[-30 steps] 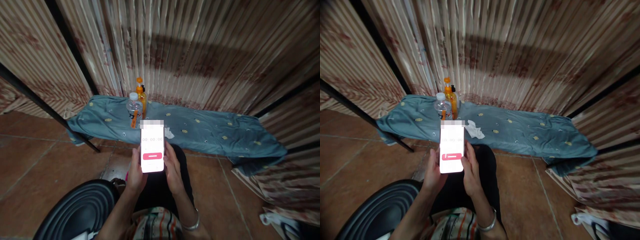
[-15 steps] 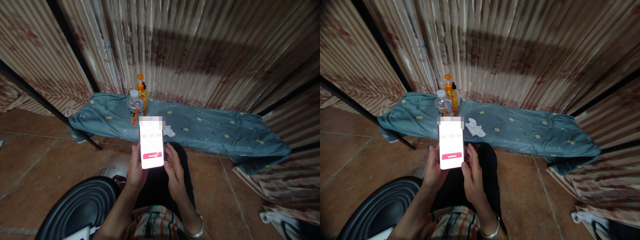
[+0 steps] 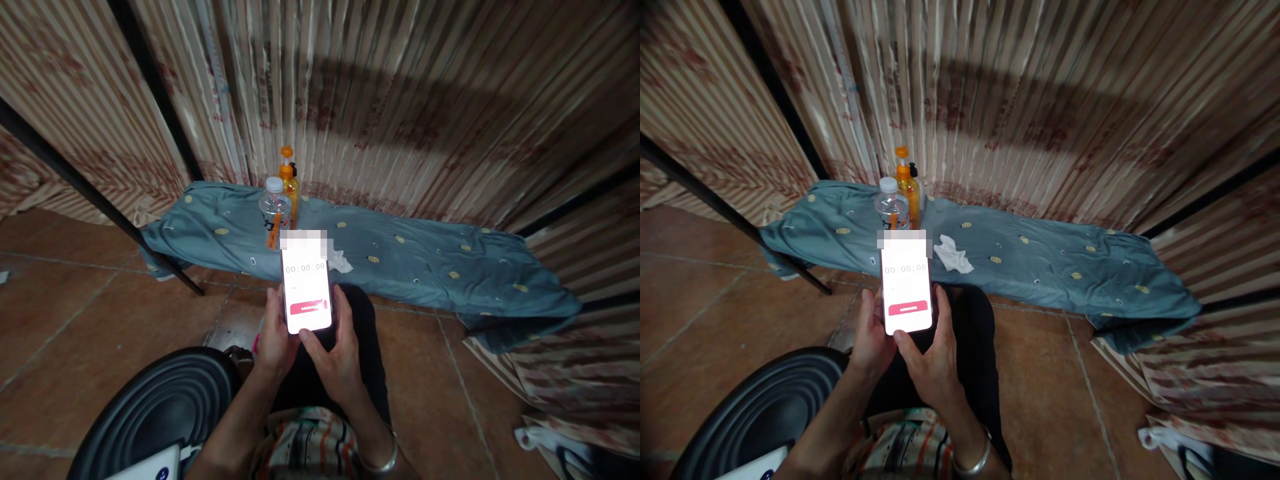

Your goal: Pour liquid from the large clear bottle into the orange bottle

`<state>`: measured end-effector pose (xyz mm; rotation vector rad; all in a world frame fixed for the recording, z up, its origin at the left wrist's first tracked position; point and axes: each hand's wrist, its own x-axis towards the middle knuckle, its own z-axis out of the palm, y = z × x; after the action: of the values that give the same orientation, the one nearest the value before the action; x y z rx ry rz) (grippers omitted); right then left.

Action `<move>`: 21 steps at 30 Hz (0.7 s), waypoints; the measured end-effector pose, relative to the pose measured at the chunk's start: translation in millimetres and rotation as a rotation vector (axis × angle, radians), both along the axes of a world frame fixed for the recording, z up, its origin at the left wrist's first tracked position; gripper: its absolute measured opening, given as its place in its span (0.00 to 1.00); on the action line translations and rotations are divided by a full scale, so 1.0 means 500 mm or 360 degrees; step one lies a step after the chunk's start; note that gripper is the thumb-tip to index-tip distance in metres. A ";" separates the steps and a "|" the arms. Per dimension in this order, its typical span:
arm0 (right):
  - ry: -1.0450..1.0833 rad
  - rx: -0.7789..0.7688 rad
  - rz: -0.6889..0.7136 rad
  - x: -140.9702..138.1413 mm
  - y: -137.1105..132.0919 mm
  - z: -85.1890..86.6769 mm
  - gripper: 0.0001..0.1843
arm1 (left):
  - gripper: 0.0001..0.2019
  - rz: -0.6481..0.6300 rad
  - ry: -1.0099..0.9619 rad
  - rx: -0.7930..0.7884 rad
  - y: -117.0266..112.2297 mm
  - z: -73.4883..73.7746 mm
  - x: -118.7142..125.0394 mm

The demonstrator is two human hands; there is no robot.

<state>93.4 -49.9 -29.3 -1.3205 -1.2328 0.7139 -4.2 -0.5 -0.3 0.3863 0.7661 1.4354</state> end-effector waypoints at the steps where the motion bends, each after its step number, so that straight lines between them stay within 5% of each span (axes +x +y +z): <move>1: -0.0028 -0.0006 -0.0014 -0.001 0.000 0.001 0.51 | 0.28 0.0003 -0.0001 -0.0001 0.000 0.000 0.000; 21: -0.0103 -0.0036 -0.0002 -0.012 0.003 0.011 0.57 | 0.32 -0.0034 -0.0036 0.0029 -0.007 -0.001 -0.002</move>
<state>87.6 -48.2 -23.9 -1.3720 -1.2790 0.6904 -5.3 -4.2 -0.8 0.3903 0.7294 1.4254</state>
